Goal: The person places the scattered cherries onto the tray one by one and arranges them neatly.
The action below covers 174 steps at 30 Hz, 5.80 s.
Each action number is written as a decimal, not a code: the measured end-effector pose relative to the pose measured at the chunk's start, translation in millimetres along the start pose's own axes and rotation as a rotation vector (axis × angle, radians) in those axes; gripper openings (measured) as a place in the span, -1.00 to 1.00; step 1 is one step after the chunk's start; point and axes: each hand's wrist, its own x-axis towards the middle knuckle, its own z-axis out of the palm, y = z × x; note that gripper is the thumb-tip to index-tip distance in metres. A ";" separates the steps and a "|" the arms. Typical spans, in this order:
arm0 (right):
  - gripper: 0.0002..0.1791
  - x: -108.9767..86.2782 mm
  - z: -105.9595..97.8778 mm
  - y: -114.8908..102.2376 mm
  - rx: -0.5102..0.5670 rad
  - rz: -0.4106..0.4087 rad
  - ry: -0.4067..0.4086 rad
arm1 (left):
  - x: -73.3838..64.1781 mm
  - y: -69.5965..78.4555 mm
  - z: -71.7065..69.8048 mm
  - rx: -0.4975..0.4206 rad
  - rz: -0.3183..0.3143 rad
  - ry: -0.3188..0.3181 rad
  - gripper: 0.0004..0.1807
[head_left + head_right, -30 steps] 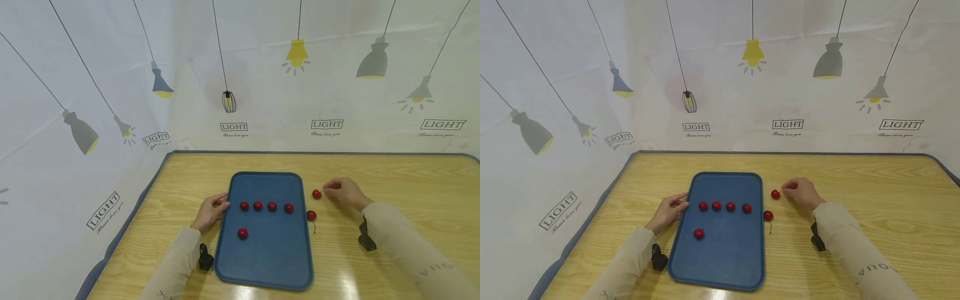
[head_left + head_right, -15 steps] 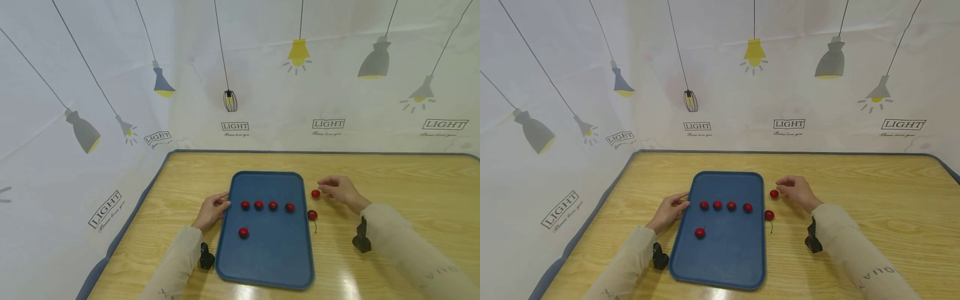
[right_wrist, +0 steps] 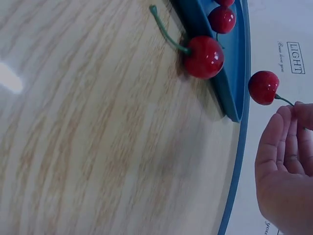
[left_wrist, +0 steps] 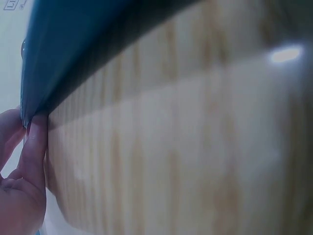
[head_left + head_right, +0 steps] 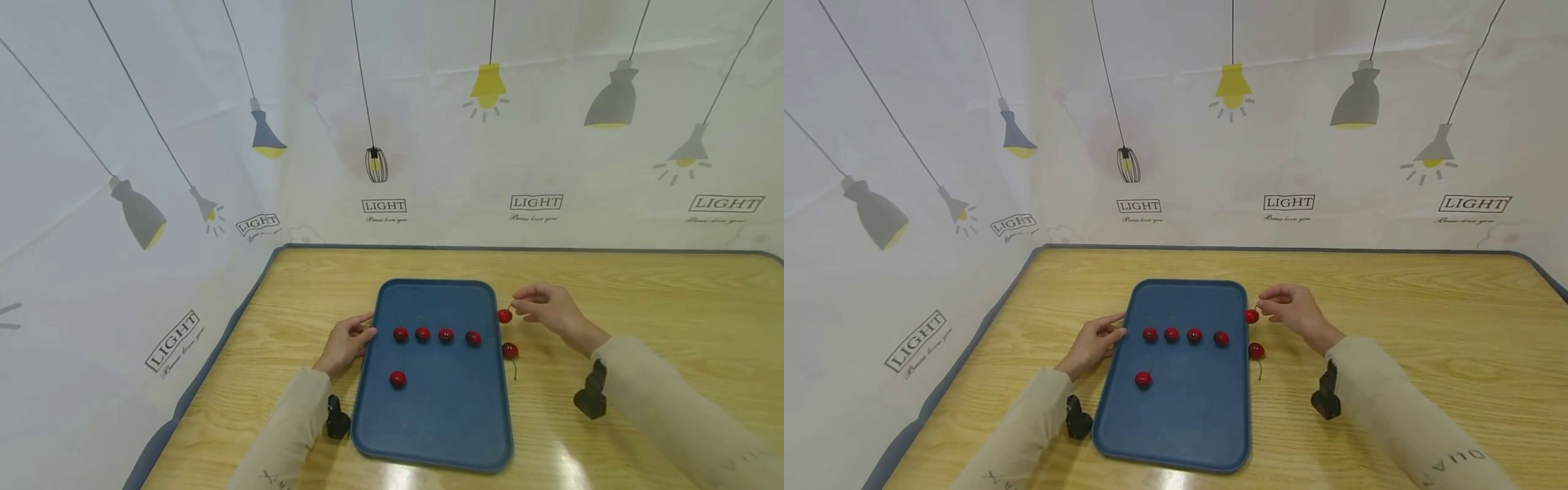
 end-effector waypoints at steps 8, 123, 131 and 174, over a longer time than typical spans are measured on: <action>-0.57 -8.3 9.8 -11.2 -0.023 -0.045 -0.051 | -1.4 2.1 -0.6 -0.006 -0.003 -0.005 -0.53; -0.92 -16.8 154.5 -27.6 0.015 0.152 -0.144 | 1.3 -1.5 -0.5 0.037 -0.005 0.000 -0.54; -0.88 -21.0 144.1 -30.5 0.032 0.134 -0.192 | 2.3 -2.2 -0.5 0.041 -0.003 0.007 -0.54; -0.58 -95.8 -82.6 61.7 -0.381 -0.011 -0.013 | 1.3 -2.6 -0.3 0.019 -0.033 -0.004 -0.55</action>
